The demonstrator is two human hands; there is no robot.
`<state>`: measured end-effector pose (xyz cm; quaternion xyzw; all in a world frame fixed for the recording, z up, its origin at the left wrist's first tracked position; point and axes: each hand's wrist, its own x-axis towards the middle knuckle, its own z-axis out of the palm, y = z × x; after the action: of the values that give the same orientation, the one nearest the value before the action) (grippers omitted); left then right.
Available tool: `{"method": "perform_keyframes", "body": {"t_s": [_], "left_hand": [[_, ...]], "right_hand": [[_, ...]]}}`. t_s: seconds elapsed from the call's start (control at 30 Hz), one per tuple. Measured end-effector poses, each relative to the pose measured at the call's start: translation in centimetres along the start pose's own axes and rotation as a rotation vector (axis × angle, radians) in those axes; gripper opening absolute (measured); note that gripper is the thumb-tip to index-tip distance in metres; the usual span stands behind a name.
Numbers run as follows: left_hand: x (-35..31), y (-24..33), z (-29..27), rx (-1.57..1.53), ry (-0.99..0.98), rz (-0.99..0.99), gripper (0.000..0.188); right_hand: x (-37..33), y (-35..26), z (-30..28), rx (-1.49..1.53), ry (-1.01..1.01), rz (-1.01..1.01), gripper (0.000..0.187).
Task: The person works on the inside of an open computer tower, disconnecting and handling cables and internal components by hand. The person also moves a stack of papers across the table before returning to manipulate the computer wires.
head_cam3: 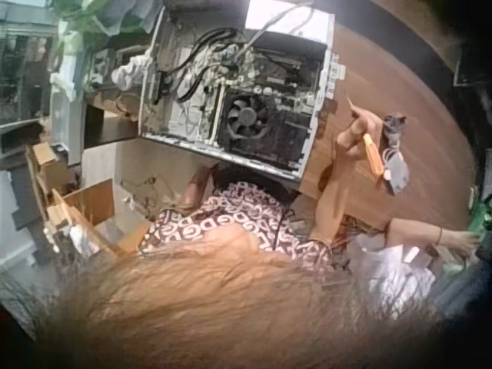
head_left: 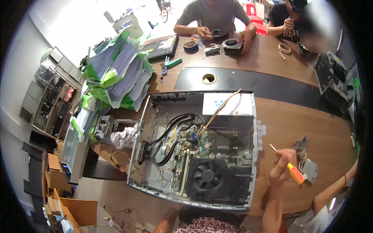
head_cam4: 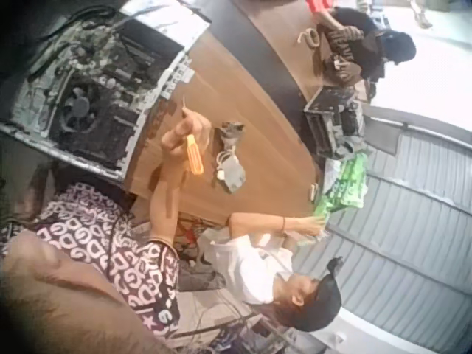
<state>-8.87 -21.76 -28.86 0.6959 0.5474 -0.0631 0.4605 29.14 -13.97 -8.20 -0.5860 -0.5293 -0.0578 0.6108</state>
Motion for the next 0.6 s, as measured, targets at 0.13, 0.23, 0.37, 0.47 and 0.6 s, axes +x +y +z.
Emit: {"method": "perform_keyframes", "body": {"t_s": [0.13,0.23,0.37,0.47,0.6], "left_hand": [[-11.9,7.1,-11.9,-0.141,-0.095,0.216,0.027],[-19.3,12.6,-18.9,-0.139,-0.020,0.287,0.024],[-19.7,17.3,-24.2,0.071,0.411,0.375,0.017],[-13.5,21.1,-27.0,0.318,0.576,0.570,0.012],[-4.5,21.9,-29.9,0.591,0.539,0.622,0.014]], "right_hand": [[0.7,-0.9,1.1,0.064,-0.013,0.002,0.020],[1.4,-1.2,1.2,0.088,-0.057,-0.150,0.018],[1.3,-1.1,1.5,0.177,-0.051,-0.119,0.022],[1.2,-0.4,2.0,0.198,-0.018,-0.054,0.024],[2.2,0.1,2.5,0.242,-0.036,-0.007,0.028]]}}
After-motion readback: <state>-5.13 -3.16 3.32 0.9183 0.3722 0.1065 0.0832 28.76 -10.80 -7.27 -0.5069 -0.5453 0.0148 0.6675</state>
